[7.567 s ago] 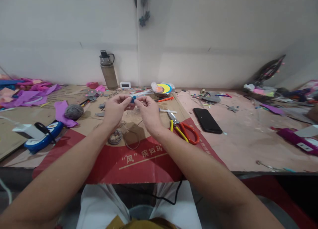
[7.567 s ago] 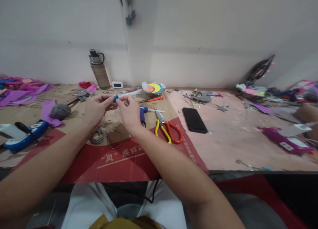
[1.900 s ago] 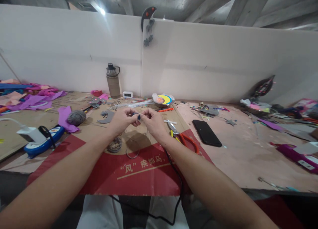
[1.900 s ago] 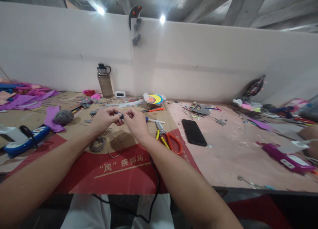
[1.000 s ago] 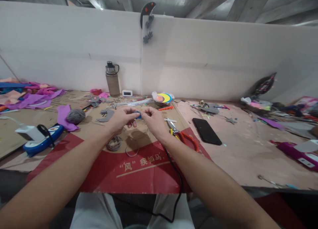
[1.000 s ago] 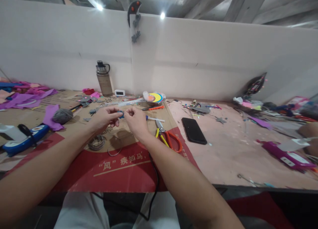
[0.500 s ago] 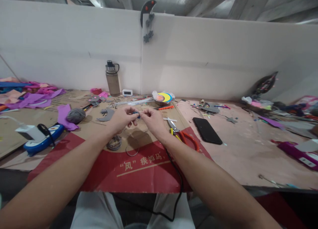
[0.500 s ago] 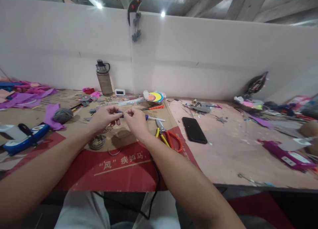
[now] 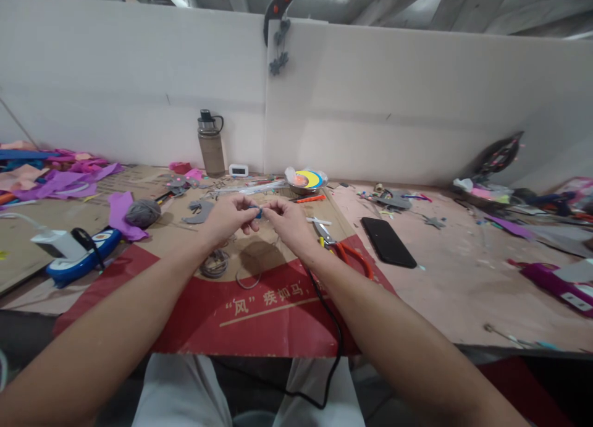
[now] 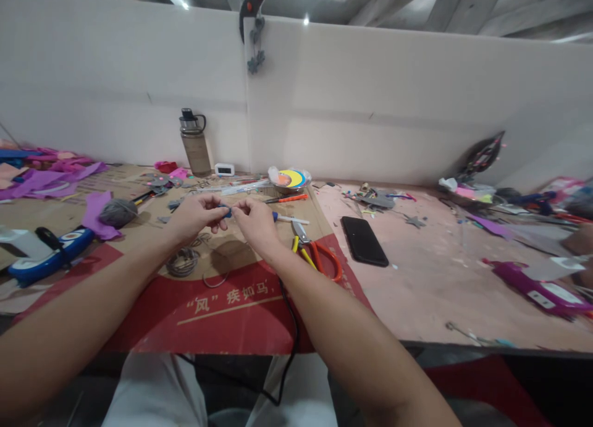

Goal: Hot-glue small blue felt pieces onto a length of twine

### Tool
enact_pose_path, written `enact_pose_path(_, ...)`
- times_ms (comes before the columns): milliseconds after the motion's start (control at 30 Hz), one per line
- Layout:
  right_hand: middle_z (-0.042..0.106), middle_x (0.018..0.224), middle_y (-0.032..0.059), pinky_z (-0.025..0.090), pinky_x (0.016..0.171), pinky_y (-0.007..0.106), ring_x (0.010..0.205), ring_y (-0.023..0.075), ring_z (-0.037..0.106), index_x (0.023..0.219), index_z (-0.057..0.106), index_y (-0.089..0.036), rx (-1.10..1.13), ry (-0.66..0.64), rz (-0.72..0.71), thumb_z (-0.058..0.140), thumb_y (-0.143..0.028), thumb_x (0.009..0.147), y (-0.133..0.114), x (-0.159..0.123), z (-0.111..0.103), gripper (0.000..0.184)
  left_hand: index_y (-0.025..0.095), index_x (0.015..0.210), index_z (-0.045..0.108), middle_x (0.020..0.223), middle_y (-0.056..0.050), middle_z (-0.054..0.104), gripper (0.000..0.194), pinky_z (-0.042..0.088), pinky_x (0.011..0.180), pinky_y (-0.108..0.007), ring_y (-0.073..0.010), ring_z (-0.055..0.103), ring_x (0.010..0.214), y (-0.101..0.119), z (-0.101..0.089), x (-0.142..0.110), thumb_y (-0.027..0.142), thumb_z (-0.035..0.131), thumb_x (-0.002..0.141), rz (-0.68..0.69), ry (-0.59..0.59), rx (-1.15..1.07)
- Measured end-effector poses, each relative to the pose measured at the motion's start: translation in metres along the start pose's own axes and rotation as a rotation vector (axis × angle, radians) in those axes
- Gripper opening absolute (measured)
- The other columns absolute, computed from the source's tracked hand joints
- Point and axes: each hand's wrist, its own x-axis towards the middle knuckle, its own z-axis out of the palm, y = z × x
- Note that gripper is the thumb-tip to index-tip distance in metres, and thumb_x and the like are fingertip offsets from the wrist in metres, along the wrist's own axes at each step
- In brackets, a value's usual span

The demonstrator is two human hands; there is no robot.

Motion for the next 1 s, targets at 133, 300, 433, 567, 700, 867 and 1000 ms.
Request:
enact_pose_path(133, 0.053, 0.064, -0.0044, 0.033, 0.058, 0.024, 0.060, 0.0107, 0.044, 0.071, 0.058, -0.017, -0.025, 0.018, -0.001, 0.054, -0.028, 0.080, -0.002, -0.001, 0.000, 0.014, 0.013, 0.081, 0.060, 0.062, -0.004, 0.067, 0.016, 0.054, 0.047, -0.024, -0.0161, 0.067, 0.053, 0.005, 0.002, -0.003, 0.023, 0.068, 0.072, 0.020, -0.027, -0.009)
enact_pose_path(300, 0.052, 0.064, -0.0036, 0.032, 0.060, 0.026, 0.061, 0.0115, 0.045, 0.071, 0.056, -0.019, -0.168, 0.056, -0.102, 0.054, -0.024, 0.082, -0.007, -0.005, -0.001, 0.013, 0.014, 0.088, 0.059, 0.072, -0.004, 0.068, 0.019, 0.053, 0.042, -0.023, -0.0195, 0.071, 0.059, 0.008, 0.003, -0.007, 0.028, 0.065, 0.076, -0.002, -0.049, 0.051)
enact_pose_path(433, 0.056, 0.072, -0.0003, 0.035, 0.067, 0.027, 0.069, 0.0136, 0.049, 0.073, 0.055, -0.018, -0.317, 0.069, -0.245, 0.052, -0.018, 0.084, -0.009, -0.009, -0.002, 0.011, 0.014, 0.084, 0.062, 0.067, -0.003, 0.067, 0.017, 0.044, 0.034, -0.019, -0.0175, 0.069, 0.053, 0.008, 0.001, -0.008, 0.029, 0.063, 0.077, 0.078, -0.017, 0.210)
enact_pose_path(567, 0.059, 0.077, 0.0021, 0.037, 0.070, 0.028, 0.074, 0.0150, 0.051, 0.078, 0.057, -0.018, -0.382, 0.068, -0.270, 0.053, -0.016, 0.085, -0.009, -0.011, -0.002, 0.008, 0.014, 0.082, 0.065, 0.059, -0.002, 0.067, 0.015, 0.047, 0.040, -0.020, -0.0125, 0.062, 0.044, 0.005, 0.001, -0.007, 0.027, 0.062, 0.078, 0.181, 0.024, 0.373)
enact_pose_path(700, 0.060, 0.078, 0.0031, 0.037, 0.070, 0.029, 0.075, 0.0157, 0.052, 0.079, 0.057, -0.018, -0.409, 0.072, -0.274, 0.052, -0.016, 0.085, -0.007, -0.010, -0.002, 0.008, 0.014, 0.086, 0.068, 0.069, -0.005, 0.071, 0.017, 0.054, 0.053, -0.023, -0.0149, 0.069, 0.058, 0.001, 0.001, -0.004, 0.028, 0.064, 0.078, 0.196, 0.032, 0.307)
enact_pose_path(867, 0.062, 0.086, 0.0048, 0.039, 0.070, 0.028, 0.074, 0.0153, 0.053, 0.091, 0.055, -0.017, -0.358, 0.083, -0.279, 0.052, -0.020, 0.087, -0.007, -0.010, -0.002, 0.006, 0.015, 0.078, 0.068, 0.066, -0.004, 0.070, 0.012, 0.055, 0.056, -0.024, -0.0154, 0.069, 0.059, 0.000, 0.000, -0.004, 0.026, 0.063, 0.077, 0.170, 0.088, 0.259)
enact_pose_path(1000, 0.060, 0.082, 0.0038, 0.038, 0.071, 0.028, 0.075, 0.0154, 0.051, 0.083, 0.053, -0.019, -0.364, 0.069, -0.303, 0.050, -0.019, 0.087, -0.008, -0.011, -0.003, 0.005, 0.016, 0.075, 0.068, 0.064, -0.003, 0.069, 0.008, 0.055, 0.055, -0.024, -0.0147, 0.068, 0.057, 0.000, 0.000, -0.002, 0.024, 0.065, 0.074, 0.157, 0.128, 0.194)
